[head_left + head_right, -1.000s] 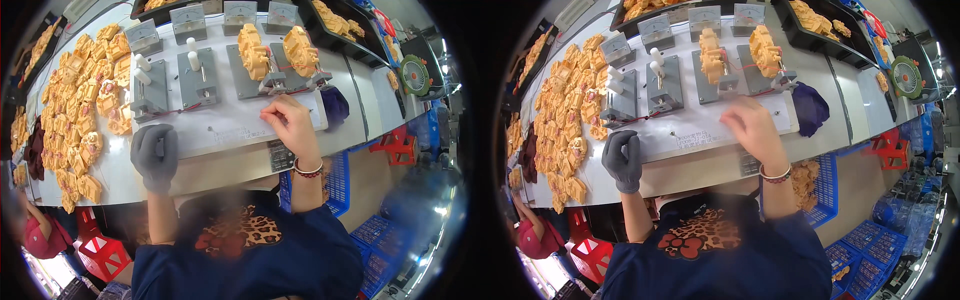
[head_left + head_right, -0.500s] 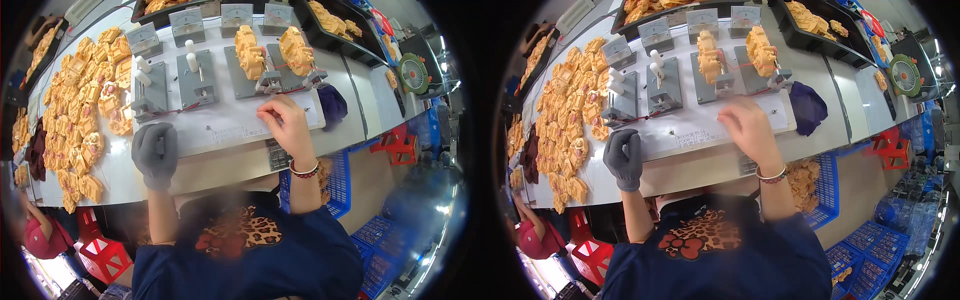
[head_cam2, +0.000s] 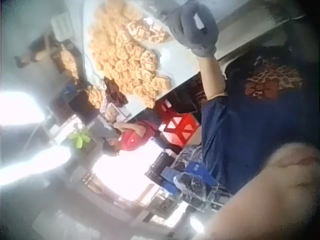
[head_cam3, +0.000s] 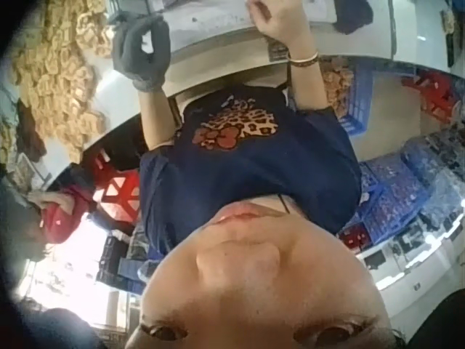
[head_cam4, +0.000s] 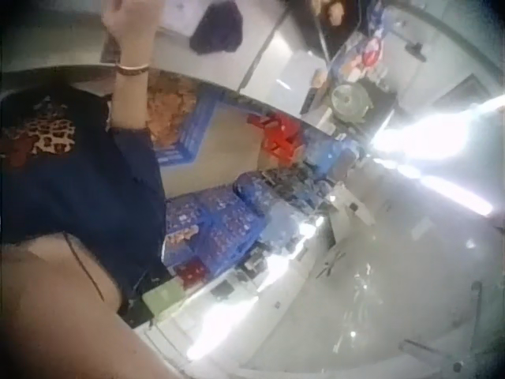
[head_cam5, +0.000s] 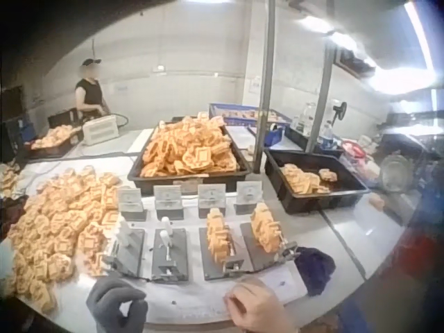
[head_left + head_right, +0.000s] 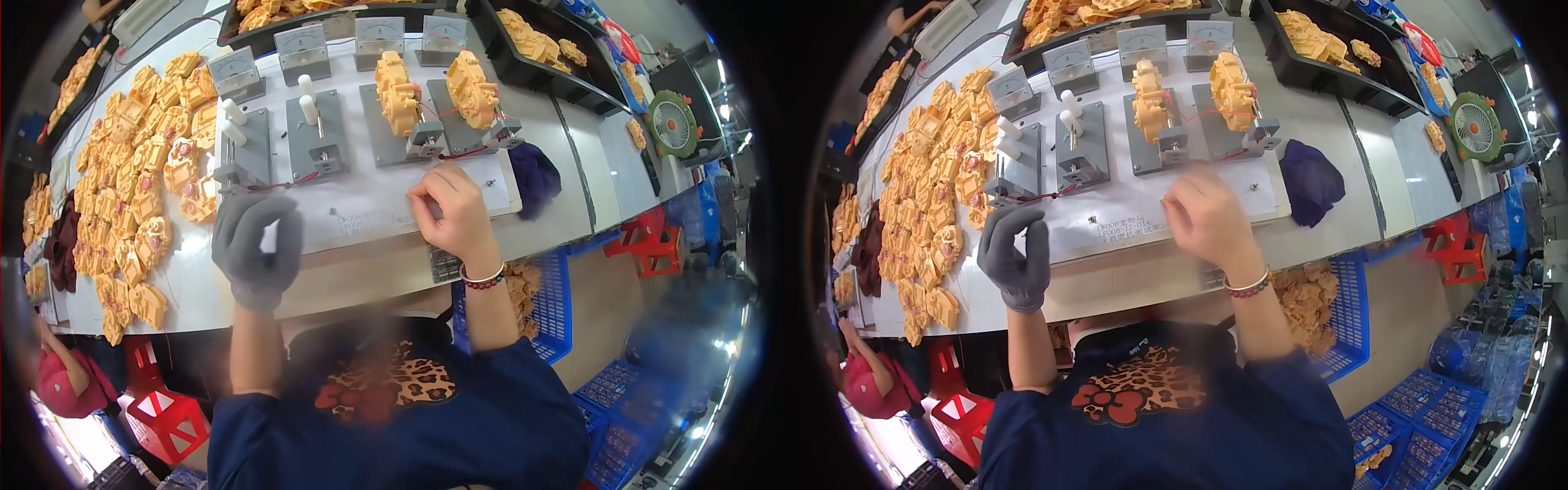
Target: The person is assembling small yellow plastic toy vehicle components using a mechanical jig on a factory workbench.
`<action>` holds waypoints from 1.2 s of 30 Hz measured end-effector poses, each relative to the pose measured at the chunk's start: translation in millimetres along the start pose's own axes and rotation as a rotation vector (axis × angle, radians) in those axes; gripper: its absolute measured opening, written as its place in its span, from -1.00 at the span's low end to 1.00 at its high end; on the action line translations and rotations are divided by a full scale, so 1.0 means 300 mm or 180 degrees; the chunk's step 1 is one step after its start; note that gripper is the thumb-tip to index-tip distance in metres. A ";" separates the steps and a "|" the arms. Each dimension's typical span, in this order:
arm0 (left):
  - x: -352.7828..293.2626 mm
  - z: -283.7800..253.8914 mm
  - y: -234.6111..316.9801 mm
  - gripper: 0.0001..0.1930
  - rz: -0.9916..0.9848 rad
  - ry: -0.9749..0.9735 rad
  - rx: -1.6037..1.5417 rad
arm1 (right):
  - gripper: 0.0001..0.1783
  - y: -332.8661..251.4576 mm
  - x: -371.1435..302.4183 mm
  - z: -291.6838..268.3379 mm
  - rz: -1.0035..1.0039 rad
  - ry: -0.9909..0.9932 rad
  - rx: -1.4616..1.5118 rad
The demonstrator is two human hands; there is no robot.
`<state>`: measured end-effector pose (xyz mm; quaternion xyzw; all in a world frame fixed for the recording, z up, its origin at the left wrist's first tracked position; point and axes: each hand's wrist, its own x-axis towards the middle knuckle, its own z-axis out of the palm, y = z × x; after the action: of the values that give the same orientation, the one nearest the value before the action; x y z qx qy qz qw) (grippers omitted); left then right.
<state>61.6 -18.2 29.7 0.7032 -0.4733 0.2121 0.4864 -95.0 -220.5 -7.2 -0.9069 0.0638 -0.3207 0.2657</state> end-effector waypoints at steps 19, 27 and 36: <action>0.548 0.363 0.095 -0.62 -0.0158 -0.1990 0.0709 | -0.51 0.000 -0.010 -0.012 0.0472 0.0702 0.1564; 1.265 0.431 -0.216 -0.47 -0.1695 -0.1041 -0.1514 | -0.38 -0.019 0.008 -0.014 0.0371 0.0560 0.1622; 0.548 0.213 0.119 -0.79 0.0022 -0.1189 -0.1039 | -0.39 -0.042 -0.027 -0.021 0.0848 0.0957 0.1197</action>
<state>96.3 -153.0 143.8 0.6407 -0.5854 0.0008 0.4969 -106.0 -210.3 -1.0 -0.7675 0.1605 -0.4202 0.4567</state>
